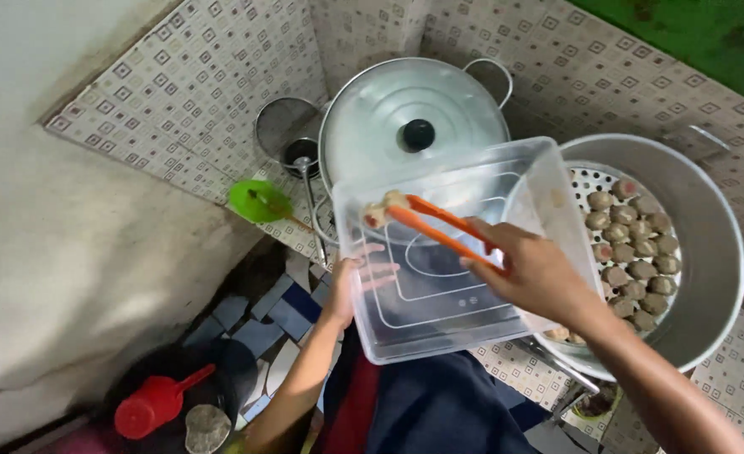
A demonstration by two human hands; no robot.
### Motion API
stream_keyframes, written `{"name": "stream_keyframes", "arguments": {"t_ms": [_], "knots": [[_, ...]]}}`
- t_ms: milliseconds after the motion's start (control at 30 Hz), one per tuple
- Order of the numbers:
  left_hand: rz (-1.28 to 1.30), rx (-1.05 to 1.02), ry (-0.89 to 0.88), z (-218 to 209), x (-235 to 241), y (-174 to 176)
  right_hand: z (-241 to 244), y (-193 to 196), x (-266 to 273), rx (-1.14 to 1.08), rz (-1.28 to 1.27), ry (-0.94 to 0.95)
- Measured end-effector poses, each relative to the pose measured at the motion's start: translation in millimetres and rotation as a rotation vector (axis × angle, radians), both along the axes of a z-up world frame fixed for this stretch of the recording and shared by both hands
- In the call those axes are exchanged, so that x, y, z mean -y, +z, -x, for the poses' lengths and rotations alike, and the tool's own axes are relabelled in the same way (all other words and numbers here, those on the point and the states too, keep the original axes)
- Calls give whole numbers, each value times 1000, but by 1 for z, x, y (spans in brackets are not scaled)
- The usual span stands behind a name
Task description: Transferring steamed food items from a steamer pot into a plastic container using tongs.
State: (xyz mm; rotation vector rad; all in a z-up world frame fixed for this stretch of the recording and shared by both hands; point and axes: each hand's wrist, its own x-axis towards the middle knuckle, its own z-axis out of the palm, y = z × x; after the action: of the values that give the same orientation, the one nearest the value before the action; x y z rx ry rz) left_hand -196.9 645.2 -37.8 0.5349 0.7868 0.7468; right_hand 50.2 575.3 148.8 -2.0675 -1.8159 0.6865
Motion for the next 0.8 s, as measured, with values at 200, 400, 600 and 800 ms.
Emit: {"name": "stream_keyframes", "arguments": {"t_ms": [200,400,600,800], "knots": [[-44,-6,-24,3,7,-9,45,-32,-9,432,-1,-41],[-9,27,-15,5,2,30,60,-15,-5,691,-42,-26],[-10,39,-48,8,-2,40,89,-16,-6,754,-43,91],[1,49,-80,5,-3,3,92,-42,-24,722,-59,86]]}}
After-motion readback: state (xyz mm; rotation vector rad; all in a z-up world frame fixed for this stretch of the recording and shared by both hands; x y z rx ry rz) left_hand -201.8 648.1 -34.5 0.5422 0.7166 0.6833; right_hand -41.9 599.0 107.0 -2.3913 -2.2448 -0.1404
